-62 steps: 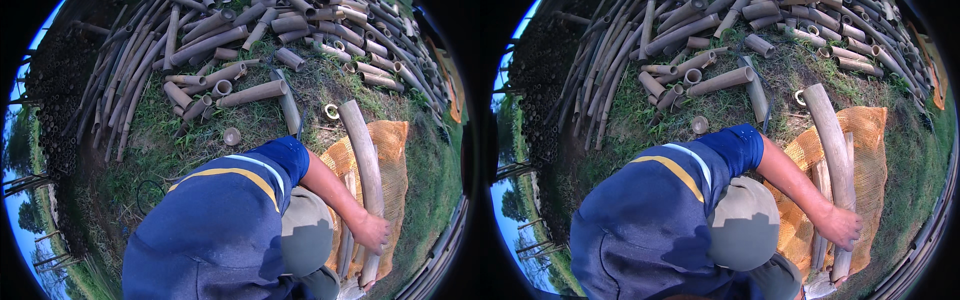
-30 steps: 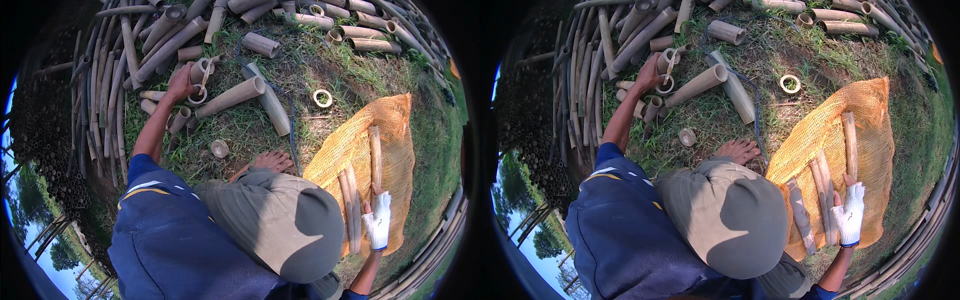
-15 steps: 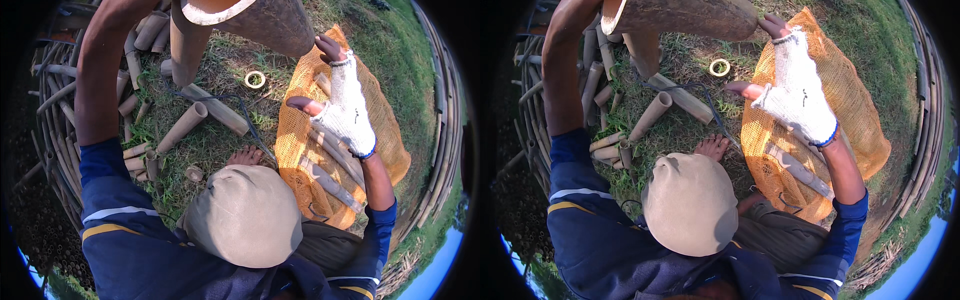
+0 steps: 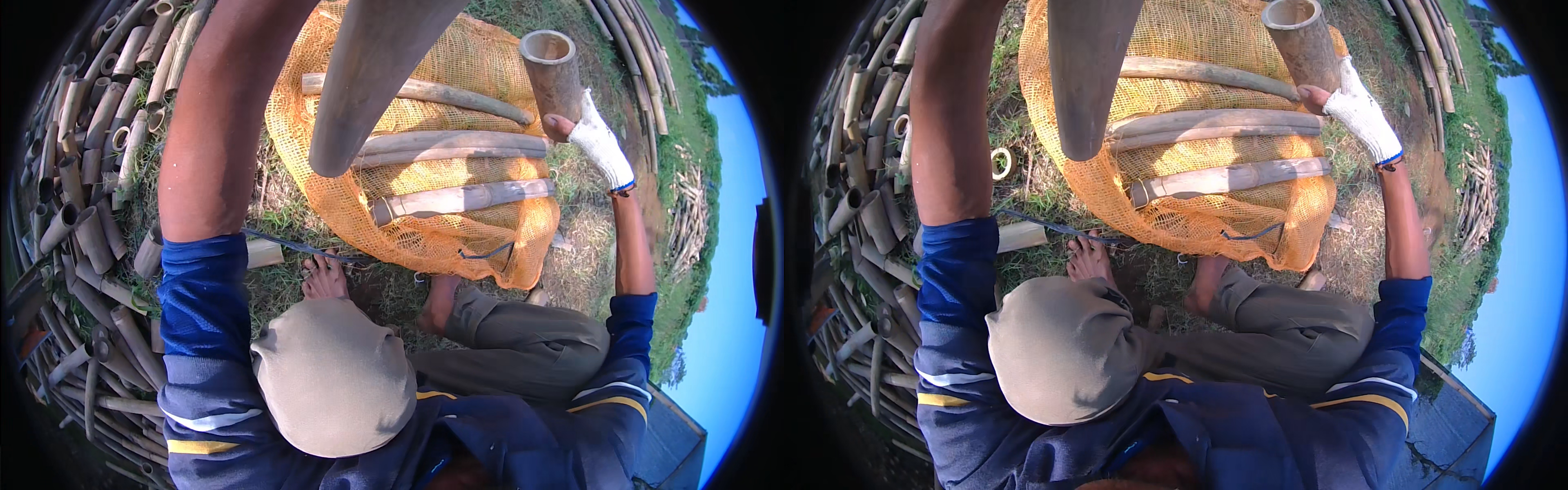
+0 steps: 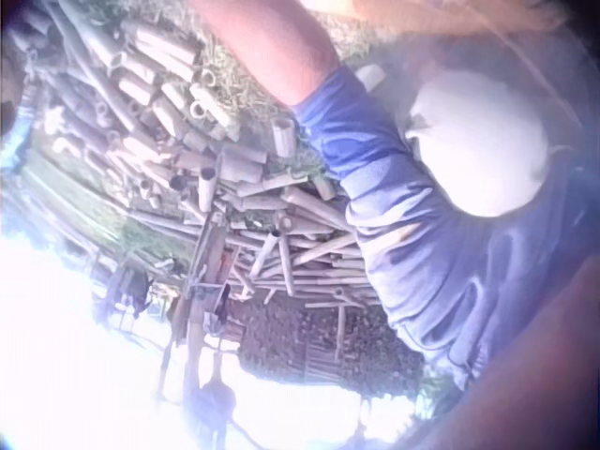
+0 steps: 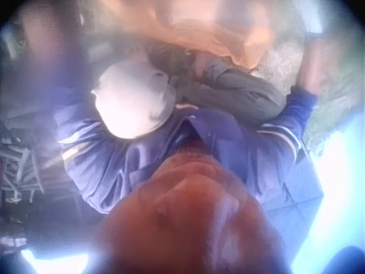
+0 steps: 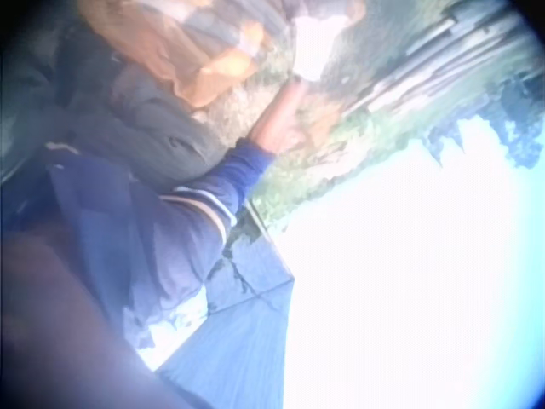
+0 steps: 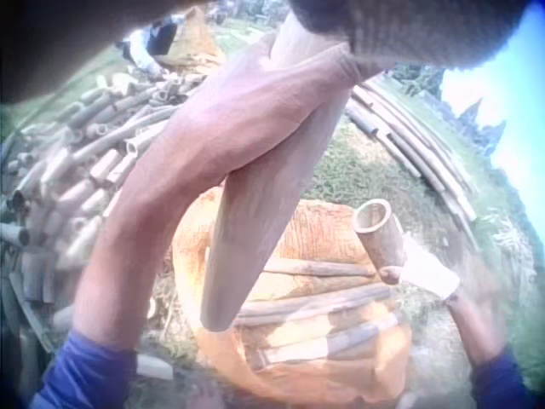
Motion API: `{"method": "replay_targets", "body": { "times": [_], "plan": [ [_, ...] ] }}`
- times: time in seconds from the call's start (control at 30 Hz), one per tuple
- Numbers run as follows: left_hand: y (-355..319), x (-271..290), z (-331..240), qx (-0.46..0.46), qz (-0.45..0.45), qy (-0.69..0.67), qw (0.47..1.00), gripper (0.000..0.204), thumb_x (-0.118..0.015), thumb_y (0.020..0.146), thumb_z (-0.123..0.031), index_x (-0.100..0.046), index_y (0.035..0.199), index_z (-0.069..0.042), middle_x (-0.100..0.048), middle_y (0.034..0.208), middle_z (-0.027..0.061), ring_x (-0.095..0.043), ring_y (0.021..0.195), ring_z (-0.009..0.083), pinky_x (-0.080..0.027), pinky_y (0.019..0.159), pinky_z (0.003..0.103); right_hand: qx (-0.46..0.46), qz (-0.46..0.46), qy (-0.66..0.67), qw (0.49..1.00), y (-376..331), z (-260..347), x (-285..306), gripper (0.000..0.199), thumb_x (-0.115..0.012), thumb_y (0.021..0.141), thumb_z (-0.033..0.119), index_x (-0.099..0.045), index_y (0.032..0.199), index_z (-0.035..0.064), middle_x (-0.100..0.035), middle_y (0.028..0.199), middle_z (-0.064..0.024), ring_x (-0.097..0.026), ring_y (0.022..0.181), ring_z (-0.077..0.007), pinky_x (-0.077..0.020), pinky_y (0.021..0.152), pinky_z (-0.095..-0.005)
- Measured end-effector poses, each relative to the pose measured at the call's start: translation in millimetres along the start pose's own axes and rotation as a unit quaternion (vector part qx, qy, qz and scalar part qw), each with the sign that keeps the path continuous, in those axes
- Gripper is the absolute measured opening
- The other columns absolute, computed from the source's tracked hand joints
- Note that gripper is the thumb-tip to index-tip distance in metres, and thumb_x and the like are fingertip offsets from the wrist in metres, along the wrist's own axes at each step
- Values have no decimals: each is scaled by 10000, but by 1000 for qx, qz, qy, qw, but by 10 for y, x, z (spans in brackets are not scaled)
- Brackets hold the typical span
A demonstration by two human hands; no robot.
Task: The person picks up short bamboo pieces from a large pile and places them into an orange mesh bag. They repeatedly gather bamboo, fill the bag, tie it shut, and carry it to a nearby pile before returning to repeat the process.
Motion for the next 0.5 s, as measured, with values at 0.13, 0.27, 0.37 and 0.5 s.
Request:
{"method": "replay_targets", "body": {
  "times": [0.13, 0.27, 0.37, 0.5],
  "plan": [
    [687, -1629, 452, -40, 25, 28, 999, 920, -826, 820, -679, -606, 1376, 20, -706, 1157, 215, -720, 1061, 341, -584, 876, 446, 99, 39, -285, 953, -693, -924, -572, 860, -920, 768, 309, -540, 1499, 63, -589, 1308, -236, -551, 1265, -445, -445, 1123, -528],
    [635, -3291, 1607, -42, 87, 199, 975, 896, -875, 776, -667, -599, 1343, -31, -648, 1289, 212, -661, 1219, 466, -547, 975, 589, 133, 58, -339, 930, -856, -887, -1261, 816, -895, 795, 283, -539, 1504, 91, -590, 1354, -240, -530, 1314, -477, -447, 1130, -544],
    [-134, -3846, 2667, 162, 252, 317, 900, 905, -842, 849, -586, -509, 1551, -121, -574, 1489, 223, -499, 1430, 484, -387, 1159, 666, 102, 69, -349, 929, -959, -1306, -1300, 779, -871, 822, 276, -548, 1509, 103, -589, 1358, -218, -550, 1283, -458, -456, 1097, -541],
    [-1031, -3285, 3338, 46, 209, 371, 904, 767, -785, 920, -457, -511, 1560, -135, -526, 1581, 141, -351, 1563, 435, -276, 1251, 656, 145, 56, -335, 929, -783, -1201, -1406, 675, -847, 828, 228, -588, 1429, 64, -603, 1177, -216, -572, 1147, -438, -472, 981, -540]
  ]
}}
Point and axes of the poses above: each hand's wrist, its own y-axis towards the middle knuckle, its own x-axis out of the back of the hand, z = x × y, the point moved 7 cm from there along y, towards the middle knuckle
